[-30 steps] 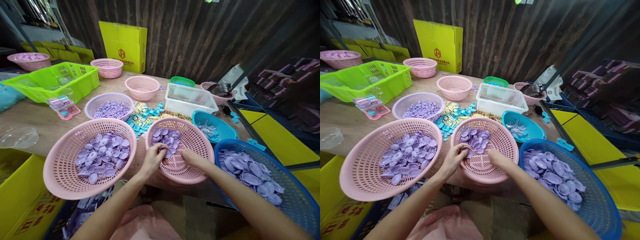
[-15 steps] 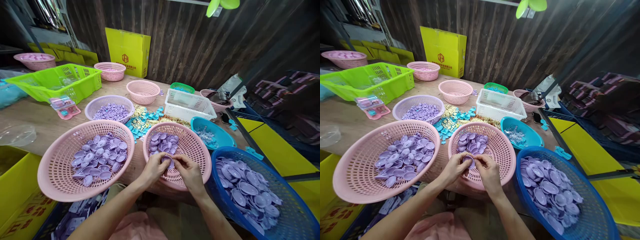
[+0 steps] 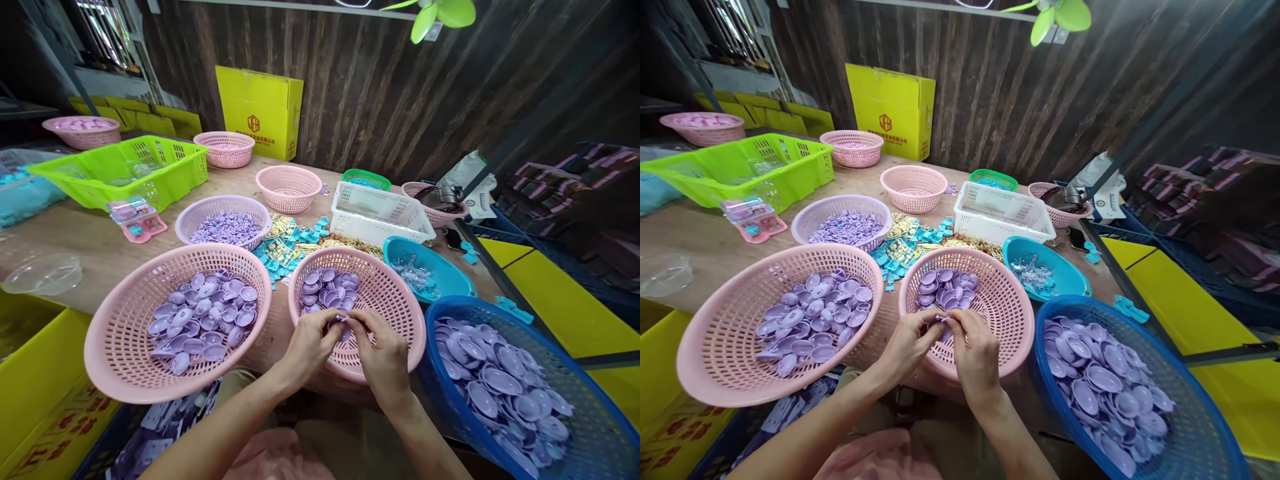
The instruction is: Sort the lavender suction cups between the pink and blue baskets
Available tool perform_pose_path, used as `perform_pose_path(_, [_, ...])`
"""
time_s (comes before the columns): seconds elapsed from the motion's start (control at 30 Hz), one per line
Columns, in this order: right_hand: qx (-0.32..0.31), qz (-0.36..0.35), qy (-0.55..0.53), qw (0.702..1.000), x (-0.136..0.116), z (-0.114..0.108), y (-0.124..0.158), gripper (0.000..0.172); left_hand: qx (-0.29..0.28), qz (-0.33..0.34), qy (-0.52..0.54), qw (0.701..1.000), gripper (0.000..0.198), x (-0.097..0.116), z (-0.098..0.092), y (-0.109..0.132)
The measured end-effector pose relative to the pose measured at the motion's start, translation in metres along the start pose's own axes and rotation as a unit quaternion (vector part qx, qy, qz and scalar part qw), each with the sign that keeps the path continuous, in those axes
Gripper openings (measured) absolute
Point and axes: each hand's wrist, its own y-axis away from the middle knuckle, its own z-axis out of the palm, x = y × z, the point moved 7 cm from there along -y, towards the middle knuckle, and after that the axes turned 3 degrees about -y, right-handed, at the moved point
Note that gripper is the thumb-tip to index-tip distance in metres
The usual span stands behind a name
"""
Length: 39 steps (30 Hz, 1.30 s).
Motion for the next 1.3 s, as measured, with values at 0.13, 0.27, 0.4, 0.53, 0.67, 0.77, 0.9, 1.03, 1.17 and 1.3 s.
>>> perform_pose_path(0.13, [-0.020,0.013,0.025,0.999,-0.006,-0.002,0.000,0.016,0.018,-0.008,-0.040,0.999,0.021,0.001,-0.004,0.000])
perform_pose_path(0.27, [-0.011,0.015,0.022,1.000,-0.015,-0.003,-0.001,0.016,0.010,-0.010,-0.057,0.998,0.020,0.006,-0.006,-0.001])
perform_pose_path(0.4, [-0.019,0.008,0.029,0.999,-0.017,0.001,-0.001,0.014,0.007,-0.015,-0.079,0.997,0.019,0.005,-0.006,-0.001])
perform_pose_path(0.53, [-0.015,-0.006,0.037,0.999,-0.019,0.001,-0.003,0.014,0.017,0.004,-0.168,0.986,0.020,0.001,-0.007,0.000])
perform_pose_path(0.67, [-0.005,-0.028,0.058,0.998,-0.022,0.004,0.000,0.015,0.018,0.019,-0.298,0.954,0.021,0.000,-0.005,0.002])
perform_pose_path(0.77, [-0.013,-0.022,0.059,0.998,-0.025,0.011,0.004,0.017,0.011,0.013,-0.353,0.935,0.021,0.000,-0.001,0.005])
perform_pose_path(0.9, [-0.040,0.005,0.004,0.999,-0.021,0.015,-0.002,0.019,0.015,0.019,-0.353,0.935,0.023,-0.001,-0.003,0.007])
perform_pose_path(1.03, [-0.198,0.071,-0.075,0.975,0.018,0.027,-0.027,0.018,0.083,-0.032,-0.386,0.918,0.026,-0.009,-0.054,0.010])
perform_pose_path(1.17, [-0.302,0.096,0.127,0.940,0.085,0.047,-0.040,0.014,0.187,-0.159,-0.538,0.807,0.031,-0.019,-0.131,0.024])
perform_pose_path(1.3, [-0.473,-0.021,0.267,0.840,0.118,0.097,-0.011,0.019,0.226,-0.102,-0.574,0.781,0.044,-0.015,-0.136,0.027])
